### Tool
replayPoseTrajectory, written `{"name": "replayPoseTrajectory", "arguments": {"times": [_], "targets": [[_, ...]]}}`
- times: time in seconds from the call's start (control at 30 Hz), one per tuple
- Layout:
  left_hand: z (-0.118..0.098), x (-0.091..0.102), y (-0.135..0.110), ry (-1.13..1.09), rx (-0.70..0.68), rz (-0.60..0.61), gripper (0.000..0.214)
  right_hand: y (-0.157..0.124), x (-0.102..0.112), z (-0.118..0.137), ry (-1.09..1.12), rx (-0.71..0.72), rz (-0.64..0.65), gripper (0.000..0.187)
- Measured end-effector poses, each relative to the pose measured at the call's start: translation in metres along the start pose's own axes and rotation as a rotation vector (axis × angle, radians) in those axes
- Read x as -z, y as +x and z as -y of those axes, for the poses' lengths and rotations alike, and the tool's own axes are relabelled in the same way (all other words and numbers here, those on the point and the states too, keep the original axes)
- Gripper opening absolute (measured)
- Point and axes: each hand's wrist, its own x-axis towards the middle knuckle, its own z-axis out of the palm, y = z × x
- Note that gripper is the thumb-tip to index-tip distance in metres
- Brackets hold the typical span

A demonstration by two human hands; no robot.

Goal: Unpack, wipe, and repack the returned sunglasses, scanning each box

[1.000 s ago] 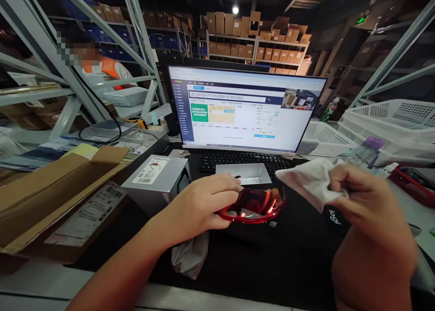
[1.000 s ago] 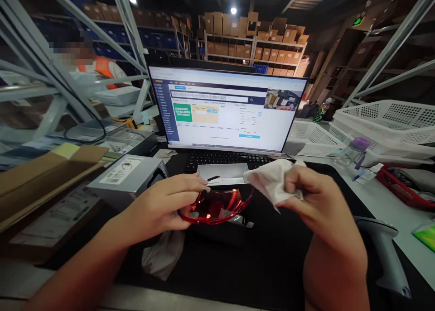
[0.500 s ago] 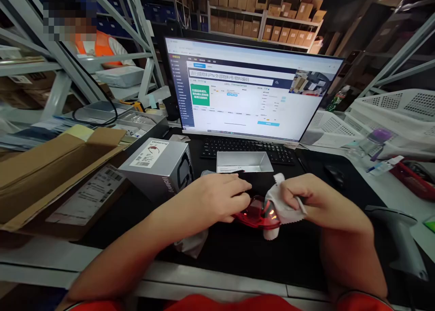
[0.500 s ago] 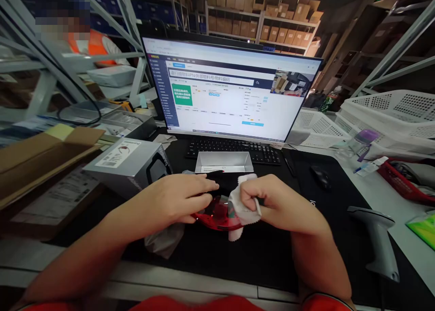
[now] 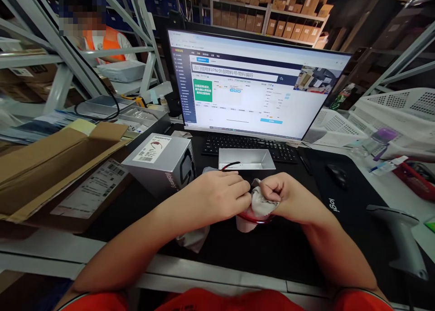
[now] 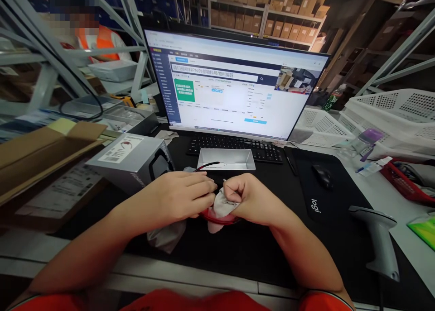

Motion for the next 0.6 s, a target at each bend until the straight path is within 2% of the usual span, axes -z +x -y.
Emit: {"name": "replayPoseTrajectory", "arguments": {"times": [0.13, 0.23, 0.3, 0.4, 0.43, 0.5, 0.6], "targets": [[0.003, 0.008, -0.002, -0.048, 0.024, -0.005, 0.014, -0.003, 0.024, 0.001, -0.023, 0.014, 0.134, 0.051], [0.003, 0.006, -0.002, -0.096, 0.03, 0.02, 0.009, -0.006, 0.024, 0.004, -0.082, 0.004, 0.166, 0.051], [0.002, 0.001, 0.0, -0.104, 0.011, 0.037, 0.008, -0.008, 0.012, 0.005, -0.139, 0.002, 0.096, 0.049], [0.001, -0.006, 0.001, -0.051, -0.008, 0.015, 0.013, -0.006, -0.005, 0.004, -0.229, 0.017, -0.081, 0.043], [0.001, -0.006, 0.001, -0.034, -0.005, 0.005, 0.015, -0.005, -0.006, 0.003, -0.229, 0.031, -0.09, 0.043], [0.004, -0.002, -0.002, -0.03, 0.013, -0.011, 0.015, -0.003, 0.002, 0.002, -0.178, 0.07, -0.006, 0.045], [0.011, 0.006, -0.007, -0.106, 0.035, -0.026, 0.011, -0.004, 0.026, 0.002, -0.174, 0.143, 0.158, 0.048]]}}
